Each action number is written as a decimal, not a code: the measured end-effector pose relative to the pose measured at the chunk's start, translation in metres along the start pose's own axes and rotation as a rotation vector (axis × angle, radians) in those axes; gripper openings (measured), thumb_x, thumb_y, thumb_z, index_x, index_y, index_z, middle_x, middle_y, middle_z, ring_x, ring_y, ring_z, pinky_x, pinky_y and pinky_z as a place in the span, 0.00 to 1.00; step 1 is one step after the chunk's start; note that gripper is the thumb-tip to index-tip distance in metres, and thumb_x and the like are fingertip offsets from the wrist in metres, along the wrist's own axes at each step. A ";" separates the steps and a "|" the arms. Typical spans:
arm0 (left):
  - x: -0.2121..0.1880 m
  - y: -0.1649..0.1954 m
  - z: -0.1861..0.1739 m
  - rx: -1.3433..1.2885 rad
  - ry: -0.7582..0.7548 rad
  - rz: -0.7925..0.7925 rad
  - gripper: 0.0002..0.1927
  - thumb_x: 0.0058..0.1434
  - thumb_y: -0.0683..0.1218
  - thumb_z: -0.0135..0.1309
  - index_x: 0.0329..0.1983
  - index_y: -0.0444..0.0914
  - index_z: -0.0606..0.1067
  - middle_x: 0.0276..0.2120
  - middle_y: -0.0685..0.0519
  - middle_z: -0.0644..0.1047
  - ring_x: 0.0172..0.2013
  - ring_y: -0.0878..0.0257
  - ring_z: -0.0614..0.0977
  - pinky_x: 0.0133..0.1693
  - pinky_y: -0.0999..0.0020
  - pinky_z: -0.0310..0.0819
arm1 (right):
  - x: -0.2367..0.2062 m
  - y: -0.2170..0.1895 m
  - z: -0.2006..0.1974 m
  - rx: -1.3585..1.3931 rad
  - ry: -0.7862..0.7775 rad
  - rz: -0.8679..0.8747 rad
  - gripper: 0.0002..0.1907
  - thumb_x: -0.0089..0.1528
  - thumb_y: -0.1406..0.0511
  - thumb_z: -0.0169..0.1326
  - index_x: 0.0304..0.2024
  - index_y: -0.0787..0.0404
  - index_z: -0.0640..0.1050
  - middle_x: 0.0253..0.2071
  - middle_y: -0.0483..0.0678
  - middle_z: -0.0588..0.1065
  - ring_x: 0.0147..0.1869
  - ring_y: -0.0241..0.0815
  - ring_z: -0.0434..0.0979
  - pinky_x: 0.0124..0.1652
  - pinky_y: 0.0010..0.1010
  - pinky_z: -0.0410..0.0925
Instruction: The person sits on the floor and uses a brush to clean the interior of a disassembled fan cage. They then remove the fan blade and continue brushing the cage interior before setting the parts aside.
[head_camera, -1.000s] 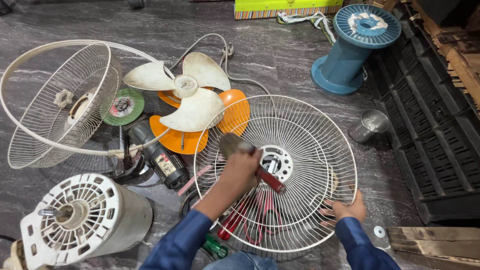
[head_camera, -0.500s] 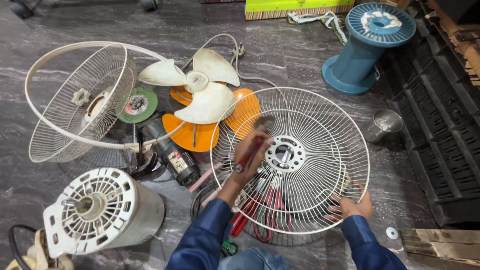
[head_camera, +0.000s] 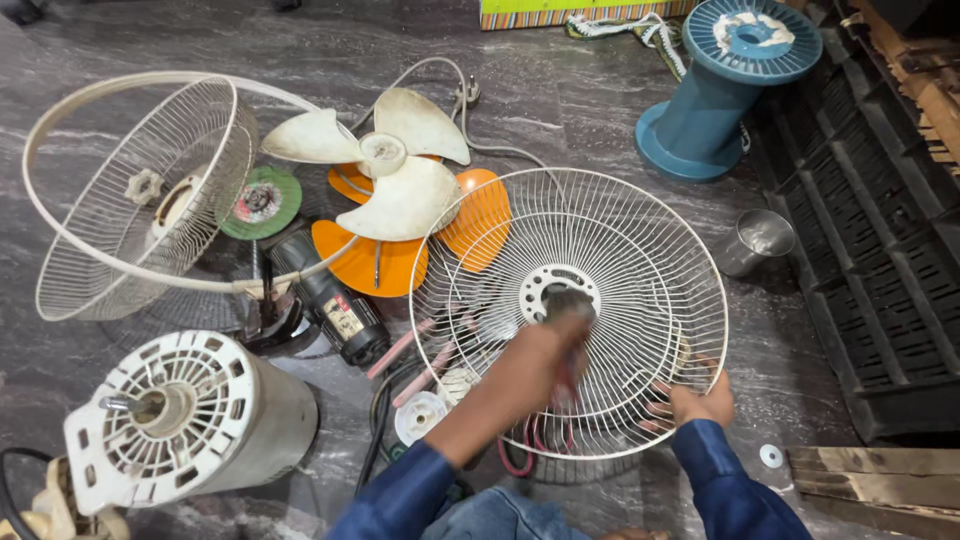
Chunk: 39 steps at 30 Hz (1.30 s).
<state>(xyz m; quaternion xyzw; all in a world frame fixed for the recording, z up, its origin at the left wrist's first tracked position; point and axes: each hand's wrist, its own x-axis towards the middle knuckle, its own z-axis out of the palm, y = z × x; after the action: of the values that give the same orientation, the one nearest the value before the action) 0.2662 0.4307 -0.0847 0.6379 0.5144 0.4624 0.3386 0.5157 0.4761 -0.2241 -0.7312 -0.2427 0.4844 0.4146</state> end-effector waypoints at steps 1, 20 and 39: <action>-0.019 0.008 -0.003 0.403 0.006 0.536 0.18 0.49 0.41 0.61 0.43 0.31 0.74 0.36 0.43 0.80 0.37 0.52 0.82 0.39 0.62 0.79 | -0.002 -0.001 0.001 -0.013 0.018 0.012 0.36 0.60 0.82 0.42 0.66 0.45 0.65 0.42 0.60 0.79 0.30 0.57 0.80 0.25 0.57 0.75; -0.063 -0.023 -0.015 0.766 -0.281 0.070 0.31 0.37 0.44 0.69 0.44 0.31 0.70 0.32 0.37 0.78 0.35 0.39 0.81 0.37 0.47 0.75 | -0.007 0.002 0.012 -0.048 0.085 0.049 0.36 0.60 0.81 0.41 0.66 0.45 0.61 0.44 0.61 0.78 0.30 0.54 0.79 0.24 0.55 0.76; -0.002 -0.037 -0.095 0.546 0.711 0.280 0.05 0.64 0.40 0.58 0.40 0.32 0.77 0.29 0.41 0.79 0.31 0.54 0.83 0.34 0.61 0.77 | 0.007 0.019 0.001 0.059 -0.013 -0.035 0.39 0.59 0.82 0.39 0.67 0.44 0.66 0.42 0.61 0.79 0.26 0.50 0.76 0.22 0.53 0.74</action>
<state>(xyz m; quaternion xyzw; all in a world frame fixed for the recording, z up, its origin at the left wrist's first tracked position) 0.1639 0.4337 -0.0865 0.5689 0.6105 0.5411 -0.1045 0.5172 0.4721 -0.2435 -0.7110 -0.2438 0.4887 0.4430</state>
